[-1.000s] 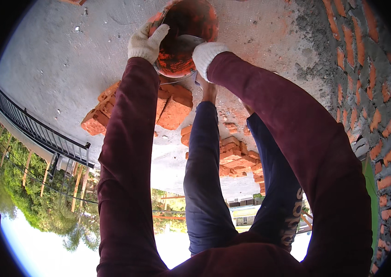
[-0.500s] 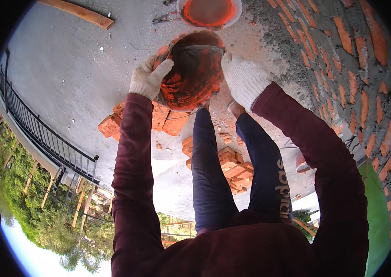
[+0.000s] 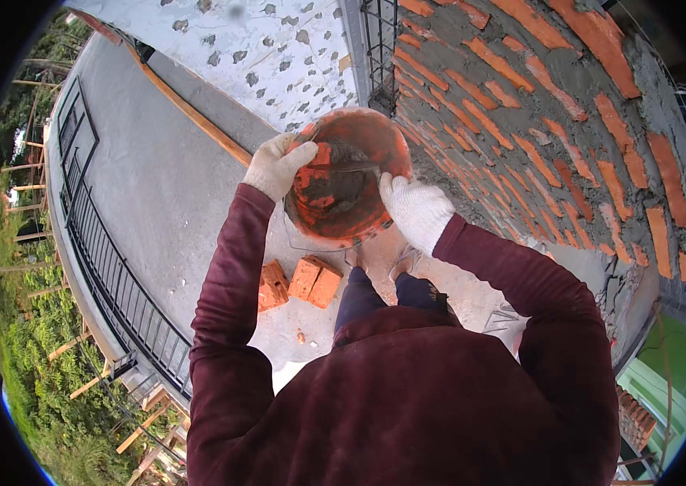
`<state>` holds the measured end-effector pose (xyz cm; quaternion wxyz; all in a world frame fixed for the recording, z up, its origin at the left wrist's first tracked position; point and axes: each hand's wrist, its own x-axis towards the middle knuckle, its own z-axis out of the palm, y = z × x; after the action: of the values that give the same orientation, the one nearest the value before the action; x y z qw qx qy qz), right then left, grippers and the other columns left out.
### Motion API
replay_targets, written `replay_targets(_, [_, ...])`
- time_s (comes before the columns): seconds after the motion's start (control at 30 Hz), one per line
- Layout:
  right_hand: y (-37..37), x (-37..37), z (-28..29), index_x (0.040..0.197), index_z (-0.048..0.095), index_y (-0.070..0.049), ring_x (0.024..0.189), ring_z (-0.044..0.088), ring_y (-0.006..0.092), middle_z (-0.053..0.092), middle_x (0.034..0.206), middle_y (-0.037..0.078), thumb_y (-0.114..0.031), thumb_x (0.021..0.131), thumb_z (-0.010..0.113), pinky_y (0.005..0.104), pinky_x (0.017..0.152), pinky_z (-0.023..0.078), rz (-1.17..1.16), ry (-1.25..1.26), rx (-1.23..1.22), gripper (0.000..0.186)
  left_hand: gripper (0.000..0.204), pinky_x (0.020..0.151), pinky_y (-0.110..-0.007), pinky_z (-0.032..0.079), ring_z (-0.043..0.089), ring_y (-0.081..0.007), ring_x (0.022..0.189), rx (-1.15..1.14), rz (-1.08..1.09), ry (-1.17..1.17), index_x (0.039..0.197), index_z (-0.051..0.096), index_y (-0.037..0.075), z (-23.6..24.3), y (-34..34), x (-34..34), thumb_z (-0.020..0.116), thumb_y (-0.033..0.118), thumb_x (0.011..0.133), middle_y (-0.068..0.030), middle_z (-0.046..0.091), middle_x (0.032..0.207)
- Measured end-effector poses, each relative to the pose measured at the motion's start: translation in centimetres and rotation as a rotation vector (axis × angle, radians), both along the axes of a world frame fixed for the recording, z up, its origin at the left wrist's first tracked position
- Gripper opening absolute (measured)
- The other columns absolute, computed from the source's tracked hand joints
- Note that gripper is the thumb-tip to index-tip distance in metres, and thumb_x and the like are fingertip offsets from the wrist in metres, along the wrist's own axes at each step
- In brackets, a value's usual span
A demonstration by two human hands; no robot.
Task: The person lays red bricks onto a partially built wall using a trowel to apply mortar. They repeatedly pick up bricks, apply mortar, place bricks, and tap them into alignment along a guide string.
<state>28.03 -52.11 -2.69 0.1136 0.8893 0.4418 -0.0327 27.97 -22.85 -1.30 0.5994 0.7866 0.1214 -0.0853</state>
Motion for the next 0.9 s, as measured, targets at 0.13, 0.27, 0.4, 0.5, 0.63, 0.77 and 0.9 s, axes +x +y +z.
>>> replay_targets(0.13, [-3.2,-2.2,5.5,0.133,0.052,0.003,0.076,0.072,0.0236,0.065,0.091,0.012,-0.012,0.09,0.061,0.036,0.054,0.058,0.036,0.065,-0.19,0.047,0.033,0.066,-0.027,0.048,0.053,-0.0055,0.072,0.031,-0.013,-0.082,0.09,0.069,0.002,4.6,-0.6,1.4,0.073,0.035,0.096,0.0049,0.062,0.079])
replay_targets(0.27, [-6.4,-0.4,9.6,0.137,0.053,0.001,0.083,0.072,0.0261,0.066,0.097,0.013,-0.013,0.09,0.061,0.0372,0.06,0.058,-0.027,-0.036,0.089,0.049,0.038,0.066,-0.03,0.048,0.053,-0.0072,0.072,0.178,-0.131,-0.126,0.09,0.068,0.001,8.4,-3.1,2.2,0.072,0.039,0.095,0.0017,0.063,0.078])
replay_targets(0.4, [-6.3,0.8,9.9,0.131,0.056,0.006,0.082,0.073,0.0271,0.068,0.094,0.015,-0.01,0.087,0.064,0.0385,0.059,0.058,-0.117,-0.156,0.119,0.047,0.038,0.068,-0.033,0.05,0.058,-0.0113,0.072,0.205,-0.125,-0.183,0.096,0.071,0.002,10.3,-5.1,2.7,0.072,0.04,0.093,-0.003,0.066,0.08])
replay_targets(0.5, [-9.5,0.0,8.2,0.125,0.055,0.011,0.073,0.073,0.0281,0.068,0.09,0.017,-0.008,0.084,0.066,0.0399,0.057,0.058,-0.066,-0.084,0.071,0.047,0.038,0.068,-0.035,0.05,0.058,-0.0142,0.071,0.442,-0.176,-0.185,0.094,0.07,0.003,11.5,-9.3,4.7,0.073,0.041,0.091,-0.0061,0.066,0.078])
replay_targets(0.63, [-10.9,-0.4,13.2,0.103,0.068,0.004,0.087,0.074,0.0409,0.073,0.093,0.025,-0.016,0.084,0.063,0.0501,0.076,0.058,-0.115,0.386,0.25,0.028,0.042,0.072,-0.039,0.05,0.06,-0.0216,0.072,0.487,-0.249,-0.185,0.093,0.068,0.002,11.6,-10.9,4.1,0.072,0.044,0.09,-0.0112,0.066,0.077])
replay_targets(0.77, [-10.8,1.9,13.2,0.109,0.074,0.0,0.099,0.071,0.0417,0.074,0.101,0.024,-0.024,0.091,0.061,0.0495,0.087,0.056,-0.266,0.689,0.143,0.032,0.045,0.074,-0.041,0.051,0.062,-0.0281,0.074,0.497,-0.312,-0.3,0.094,0.067,0.0,11.7,-13.0,5.9,0.07,0.045,0.09,-0.0154,0.067,0.079])
replay_targets(0.9, [-12.4,4.2,14.8,0.12,0.065,0.002,0.098,0.072,0.0411,0.073,0.099,0.024,-0.026,0.092,0.06,0.0505,0.087,0.055,-0.37,0.559,0.125,0.039,0.045,0.078,-0.042,0.052,0.069,-0.0323,0.083,0.6,-0.504,-0.23,0.096,0.067,0.0,13.1,-14.0,10.3,0.068,0.045,0.09,-0.0195,0.069,0.085])
